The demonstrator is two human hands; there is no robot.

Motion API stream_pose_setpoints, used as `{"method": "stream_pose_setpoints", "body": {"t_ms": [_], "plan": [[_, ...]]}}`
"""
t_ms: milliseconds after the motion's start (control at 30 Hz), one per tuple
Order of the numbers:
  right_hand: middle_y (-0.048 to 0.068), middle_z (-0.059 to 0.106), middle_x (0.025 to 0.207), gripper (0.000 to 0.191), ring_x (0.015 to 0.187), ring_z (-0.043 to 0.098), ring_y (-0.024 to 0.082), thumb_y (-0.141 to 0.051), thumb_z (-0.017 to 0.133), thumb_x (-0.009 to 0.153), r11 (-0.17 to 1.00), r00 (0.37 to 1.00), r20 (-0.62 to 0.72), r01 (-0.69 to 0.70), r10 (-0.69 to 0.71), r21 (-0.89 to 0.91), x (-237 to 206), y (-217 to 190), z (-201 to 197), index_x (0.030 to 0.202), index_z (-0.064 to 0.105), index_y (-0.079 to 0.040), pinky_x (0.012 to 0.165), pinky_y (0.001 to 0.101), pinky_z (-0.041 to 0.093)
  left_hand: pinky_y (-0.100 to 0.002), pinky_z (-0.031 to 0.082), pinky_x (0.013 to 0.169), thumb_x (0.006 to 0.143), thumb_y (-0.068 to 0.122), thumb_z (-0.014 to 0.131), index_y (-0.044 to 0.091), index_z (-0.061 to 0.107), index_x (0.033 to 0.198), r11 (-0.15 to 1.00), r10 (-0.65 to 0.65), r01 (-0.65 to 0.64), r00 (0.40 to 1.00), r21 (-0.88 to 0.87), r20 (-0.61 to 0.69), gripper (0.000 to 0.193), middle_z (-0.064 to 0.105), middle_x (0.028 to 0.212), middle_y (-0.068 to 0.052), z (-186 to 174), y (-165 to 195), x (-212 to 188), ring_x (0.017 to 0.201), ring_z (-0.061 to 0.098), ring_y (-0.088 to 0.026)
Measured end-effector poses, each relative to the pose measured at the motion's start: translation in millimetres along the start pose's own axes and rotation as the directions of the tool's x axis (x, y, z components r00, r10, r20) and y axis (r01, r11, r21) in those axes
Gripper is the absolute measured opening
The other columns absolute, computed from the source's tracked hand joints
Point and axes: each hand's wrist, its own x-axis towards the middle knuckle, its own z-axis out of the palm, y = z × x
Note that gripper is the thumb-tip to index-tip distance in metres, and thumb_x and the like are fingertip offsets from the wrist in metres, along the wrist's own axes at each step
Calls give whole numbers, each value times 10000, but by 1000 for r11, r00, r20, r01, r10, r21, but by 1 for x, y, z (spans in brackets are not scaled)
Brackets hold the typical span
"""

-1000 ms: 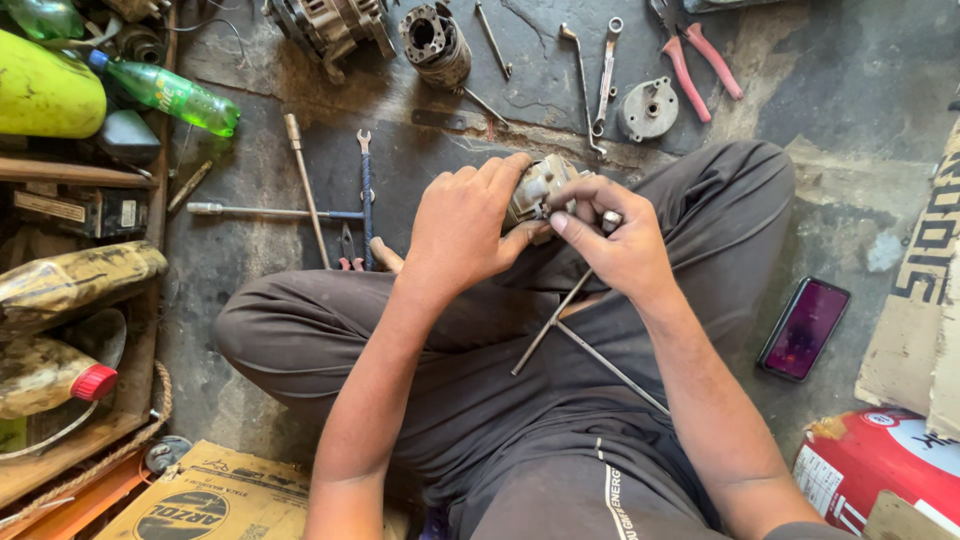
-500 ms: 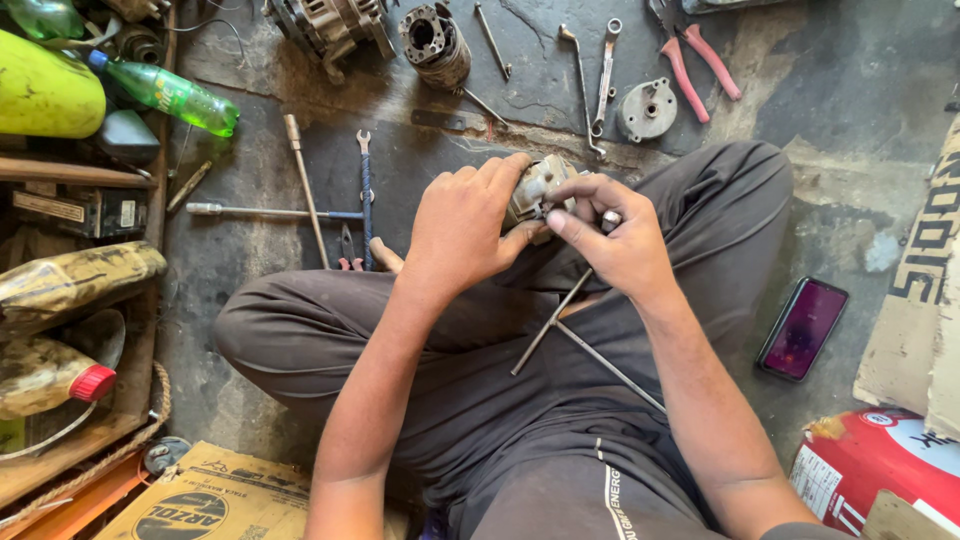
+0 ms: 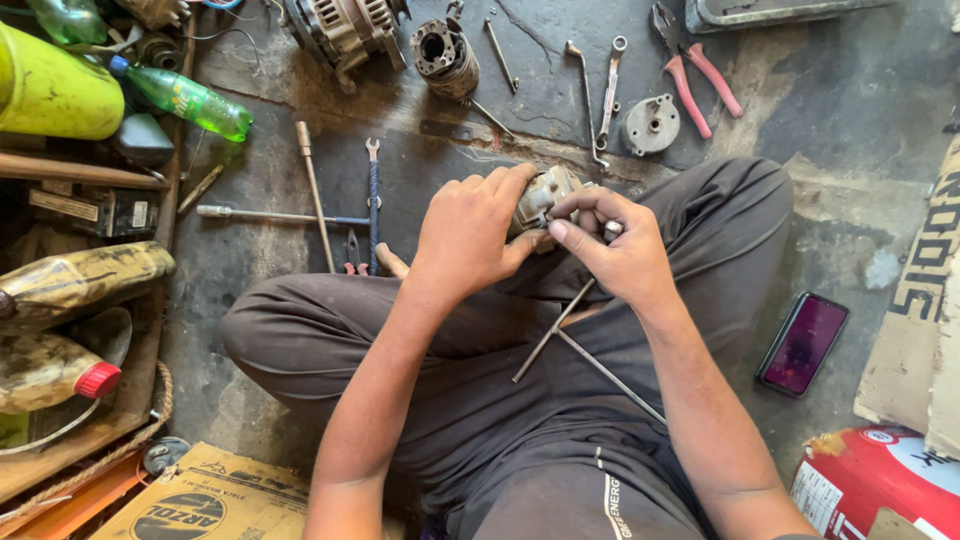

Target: The person sits on the workshop floor disassembling a starter motor. They use a wrench to loosen bolts on the motor housing, use pliers on a component, then pull the drive-end assembly out of the housing and separate the parts on the floor.

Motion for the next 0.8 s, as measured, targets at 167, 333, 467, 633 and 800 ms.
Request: {"method": "stream_pose_setpoints", "body": {"t_ms": [167, 333, 467, 633, 800], "plan": [[-117, 399, 701, 170, 646, 337, 10, -71, 784, 927, 995, 998, -30, 60, -62, -74, 1, -6, 5, 1082, 733, -24, 567, 215, 291, -461, 510, 774, 763, 381, 836, 35, 556, 1316, 1000, -6, 6, 1000, -4, 6, 711, 683, 1088, -134, -1, 0, 0, 939, 675, -337], [-73, 555, 659, 126, 513, 454, 34, -107, 720, 944, 961, 947, -239, -158, 212, 225, 5, -9, -2, 1043, 712, -29, 464, 243, 336, -461, 512, 778, 752, 392, 840, 33, 559, 1310, 1000, 0, 0, 1000, 8, 5, 721, 686, 1068, -139, 0, 0, 1, 924, 676, -336], [-55, 436, 588, 116, 432, 361, 51, -141, 721, 939, 740, 888, -140, -267, 438, 618, 40, 9, -31, 991, 660, -57, 415, 250, 269, -459, 511, 756, 720, 400, 864, 11, 586, 1184, 996, -78, 77, 997, 42, 25, 666, 678, 970, -146, 1, 1, 2, 894, 671, -341], [-49, 408, 610, 296, 449, 338, 69, -175, 744, 973, 570, 847, 73, -415, 527, 709, 81, 46, -45, 852, 479, -125, 430, 259, 250, -424, 506, 750, 660, 275, 861, 79, 618, 1021, 993, 74, -76, 997, 92, 22, 477, 673, 901, -81, 2, 1, 9, 877, 678, -287], [7, 502, 720, 190, 557, 439, 108, -197, 691, 964, 395, 803, 165, -447, 572, 803, 76, 60, -49, 884, 540, -115, 507, 270, 344, -369, 482, 792, 734, 181, 854, 120, 623, 1112, 888, 346, -337, 938, 313, 28, 447, 655, 944, -30, -2, 4, 17, 915, 656, -222]]}}
